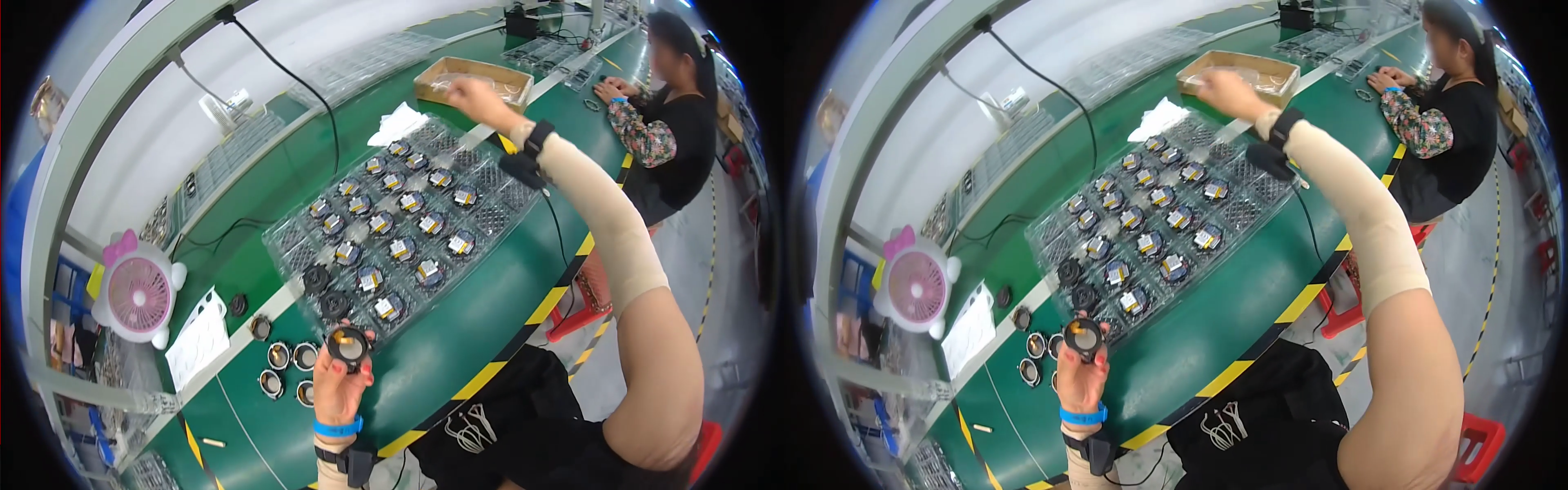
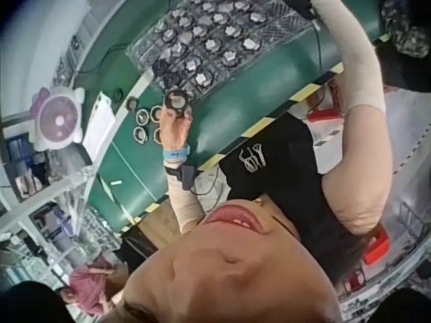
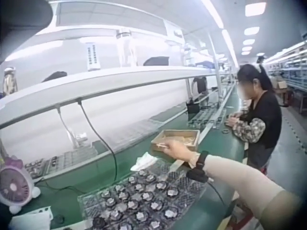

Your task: The person picks up a watch component from a tray, places it on the table, and uses tweezers to peel a film from it. They then pick up a watch case, insert the component into it, and press the parts together.

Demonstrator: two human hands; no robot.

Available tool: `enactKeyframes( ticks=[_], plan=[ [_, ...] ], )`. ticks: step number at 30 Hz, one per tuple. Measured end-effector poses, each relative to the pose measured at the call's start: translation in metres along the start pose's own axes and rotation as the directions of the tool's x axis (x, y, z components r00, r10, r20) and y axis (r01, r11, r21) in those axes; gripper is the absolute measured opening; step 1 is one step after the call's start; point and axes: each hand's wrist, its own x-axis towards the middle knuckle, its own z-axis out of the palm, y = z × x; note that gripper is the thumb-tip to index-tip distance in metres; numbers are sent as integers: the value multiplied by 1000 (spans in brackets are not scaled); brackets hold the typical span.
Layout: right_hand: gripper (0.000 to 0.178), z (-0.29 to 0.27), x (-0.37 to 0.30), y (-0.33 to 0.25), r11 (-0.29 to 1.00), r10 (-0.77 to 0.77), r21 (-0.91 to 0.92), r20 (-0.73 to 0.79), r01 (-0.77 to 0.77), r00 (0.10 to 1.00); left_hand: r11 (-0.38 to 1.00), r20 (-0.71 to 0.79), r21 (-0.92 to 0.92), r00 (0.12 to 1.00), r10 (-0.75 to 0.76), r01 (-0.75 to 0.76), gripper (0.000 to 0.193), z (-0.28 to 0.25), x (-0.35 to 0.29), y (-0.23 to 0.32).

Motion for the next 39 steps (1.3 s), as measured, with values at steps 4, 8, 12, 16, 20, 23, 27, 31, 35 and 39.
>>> enactKeyframes(
  ticks=[4, 8, 12, 16, 20, 23, 27, 31, 35, 39],
  plan=[
    [29, -22, 29, 88, 945, 304, -127, -11, -302, 953, 999, 7, 21, 999, -44, 44, 67, 2, 2, -3],
    [30, -7, 30, 119, 938, 292, -158, -118, -309, 949, 998, -16, 12, 998, -55, 56, 67, 2, 0, 1],
    [29, -5, 21, 146, 893, 316, -344, 22, -290, 949, 998, -14, 2, 998, -66, 66, 65, 4, 0, 1],
    [30, -21, 25, 111, 890, 440, -297, 358, -346, 824, 999, -37, -25, 998, -41, 40, 65, 4, -1, 1],
    [30, -44, 7, 74, 910, 411, -200, 555, -363, 723, 999, -53, -25, 998, -41, 40, 64, 6, 0, 2],
    [30, -57, -14, 58, 927, 365, -184, 636, -325, 680, 999, -50, -8, 998, -34, 33, 65, 7, 3, -1],
    [29, -65, -18, 53, 956, 291, -133, 551, -262, 782, 1000, -47, 24, 999, -15, 16, 65, 6, 3, -5],
    [26, -61, -17, 69, 978, 135, -196, 331, -72, 934, 999, -16, 48, 1000, 2, -1, 64, 5, 2, -5],
    [25, -68, -14, 63, 945, 264, -274, 326, -176, 908, 998, -11, 66, 1000, 19, -18, 63, 6, 0, -5],
    [23, -64, -16, 62, 896, 319, -404, 296, -185, 900, 997, 2, 76, 1000, 28, -28, 63, 9, -2, -4]
  ],
)
